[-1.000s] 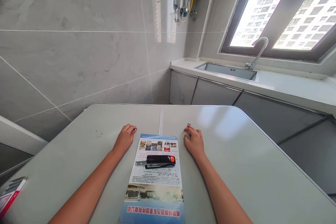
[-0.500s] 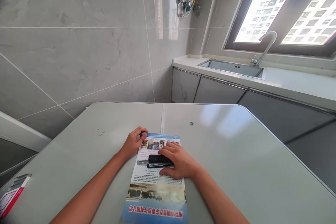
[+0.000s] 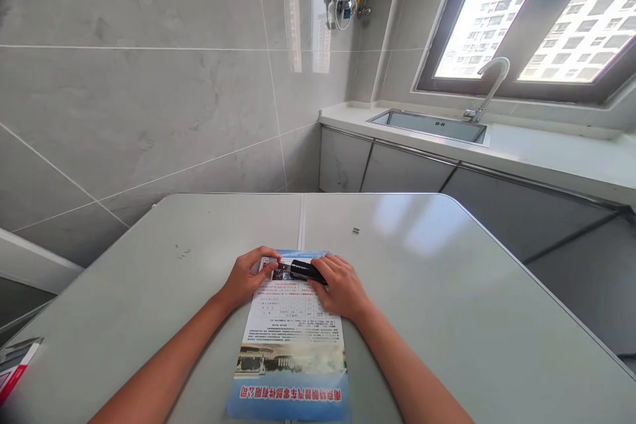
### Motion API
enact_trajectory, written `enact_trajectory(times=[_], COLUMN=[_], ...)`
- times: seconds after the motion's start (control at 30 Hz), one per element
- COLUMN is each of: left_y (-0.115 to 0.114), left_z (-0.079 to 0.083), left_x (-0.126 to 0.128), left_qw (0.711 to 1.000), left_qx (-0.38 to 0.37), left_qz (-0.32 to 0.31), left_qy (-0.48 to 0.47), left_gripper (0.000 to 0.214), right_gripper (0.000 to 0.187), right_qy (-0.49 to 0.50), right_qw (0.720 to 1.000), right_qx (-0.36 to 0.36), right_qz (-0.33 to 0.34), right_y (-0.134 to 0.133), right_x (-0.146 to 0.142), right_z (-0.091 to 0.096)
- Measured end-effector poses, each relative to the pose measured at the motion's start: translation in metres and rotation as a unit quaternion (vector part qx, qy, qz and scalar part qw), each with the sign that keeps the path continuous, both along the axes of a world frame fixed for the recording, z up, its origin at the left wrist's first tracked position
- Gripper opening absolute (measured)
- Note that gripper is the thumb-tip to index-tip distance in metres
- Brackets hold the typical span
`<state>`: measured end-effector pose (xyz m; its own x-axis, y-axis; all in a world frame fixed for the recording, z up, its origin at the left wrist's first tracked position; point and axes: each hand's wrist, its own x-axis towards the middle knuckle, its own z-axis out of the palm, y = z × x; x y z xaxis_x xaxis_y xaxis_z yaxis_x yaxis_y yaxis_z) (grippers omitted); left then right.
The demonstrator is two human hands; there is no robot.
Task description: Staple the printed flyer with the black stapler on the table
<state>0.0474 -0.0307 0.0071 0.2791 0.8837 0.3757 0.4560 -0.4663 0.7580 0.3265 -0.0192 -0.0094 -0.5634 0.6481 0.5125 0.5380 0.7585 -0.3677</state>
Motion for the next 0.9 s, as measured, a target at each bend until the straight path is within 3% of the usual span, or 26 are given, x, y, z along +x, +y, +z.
enact_trajectory(times=[0.13, 0.9], left_y=[0.0010, 0.0058], left_z=[-0.0005, -0.0066], left_x=[0.0019, 0.0024], left_qw=[0.997, 0.991], left_qx=[0.026, 0.027], left_qz=[-0.064, -0.079], left_qy=[0.042, 0.106], left_gripper=[0.012, 0.008], right_gripper=[0.012, 0.018], right_qy=[-0.005, -0.003], right_qw=[1.000, 0.999], right_qx=[-0.012, -0.028], right_qz=[0.004, 0.015], right_y=[-0.0009, 0.0002], right_x=[-0.0027, -0.0030], right_z=[-0.0004, -0.0052])
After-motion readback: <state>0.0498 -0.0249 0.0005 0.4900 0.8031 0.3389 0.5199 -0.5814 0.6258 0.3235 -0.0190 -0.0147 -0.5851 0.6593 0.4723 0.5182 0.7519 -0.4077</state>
